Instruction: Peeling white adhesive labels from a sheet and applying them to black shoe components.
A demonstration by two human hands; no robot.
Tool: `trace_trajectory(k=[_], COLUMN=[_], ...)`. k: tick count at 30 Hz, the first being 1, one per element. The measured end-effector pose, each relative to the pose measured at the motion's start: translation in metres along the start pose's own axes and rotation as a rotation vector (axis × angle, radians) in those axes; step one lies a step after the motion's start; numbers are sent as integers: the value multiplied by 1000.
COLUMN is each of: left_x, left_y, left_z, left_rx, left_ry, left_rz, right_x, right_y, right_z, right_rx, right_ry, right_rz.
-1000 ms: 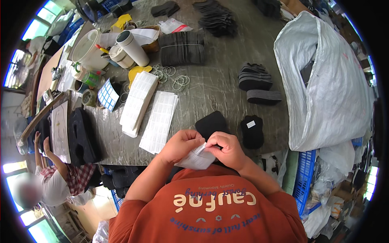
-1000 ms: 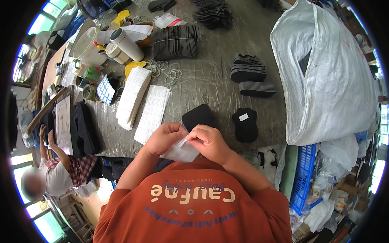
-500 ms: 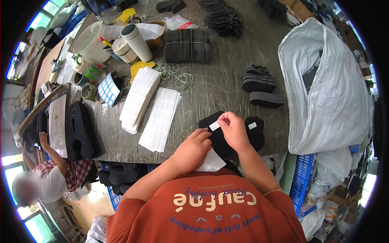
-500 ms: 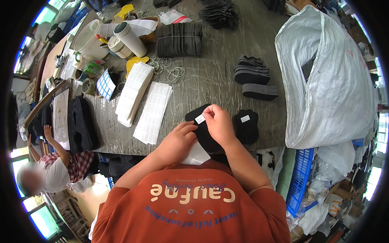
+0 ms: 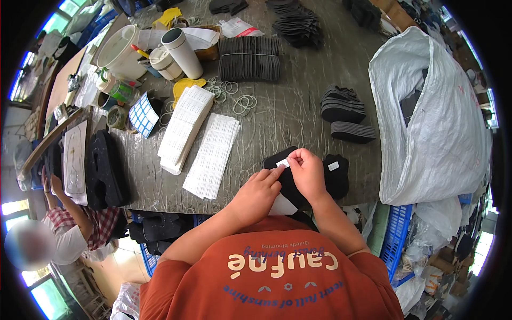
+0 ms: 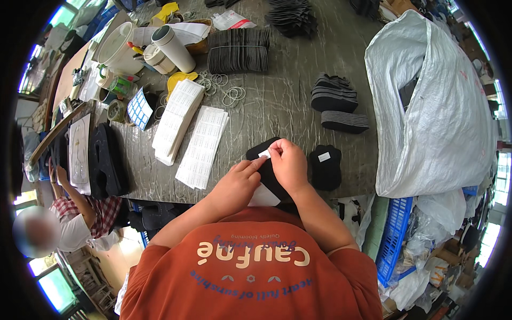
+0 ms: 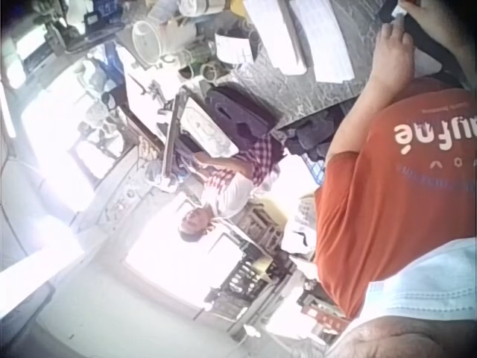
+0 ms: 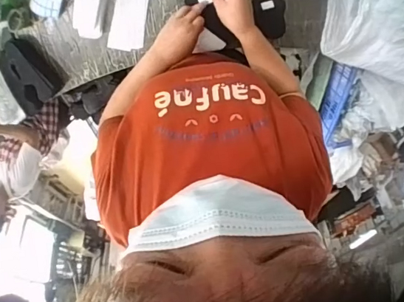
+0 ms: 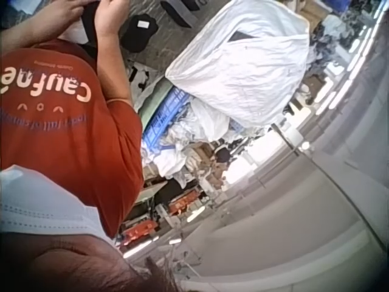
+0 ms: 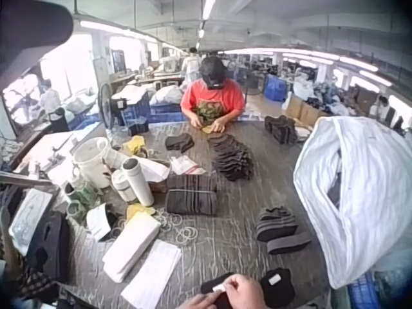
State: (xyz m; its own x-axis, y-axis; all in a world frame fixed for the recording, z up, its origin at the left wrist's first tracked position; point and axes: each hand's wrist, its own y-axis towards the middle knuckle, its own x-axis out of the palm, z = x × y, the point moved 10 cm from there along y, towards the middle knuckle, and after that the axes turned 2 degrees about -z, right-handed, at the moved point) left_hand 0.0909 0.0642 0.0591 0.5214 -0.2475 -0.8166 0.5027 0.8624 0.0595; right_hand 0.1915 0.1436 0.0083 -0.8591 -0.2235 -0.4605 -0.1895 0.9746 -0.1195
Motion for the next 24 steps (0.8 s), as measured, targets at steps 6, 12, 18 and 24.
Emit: trace_trajectory(k=[6,12,18,24], left_x=[6,3,5,25], left_y=[5,13,7,-9], left_z=[0,-3,-8,-14], left_rx=[-6,13,23,42], left_ry=[123,163,173,70], left_rz=[-76,-57,2,35], right_x=[-8,-10,-4,3], right_y=[2,14,4,-13], right_z=[-1,-4,-27,-25], right_rx=[76,35,-229,-308], right_ry=[29,-63,-458,-497], right_rz=[19,58,97,114])
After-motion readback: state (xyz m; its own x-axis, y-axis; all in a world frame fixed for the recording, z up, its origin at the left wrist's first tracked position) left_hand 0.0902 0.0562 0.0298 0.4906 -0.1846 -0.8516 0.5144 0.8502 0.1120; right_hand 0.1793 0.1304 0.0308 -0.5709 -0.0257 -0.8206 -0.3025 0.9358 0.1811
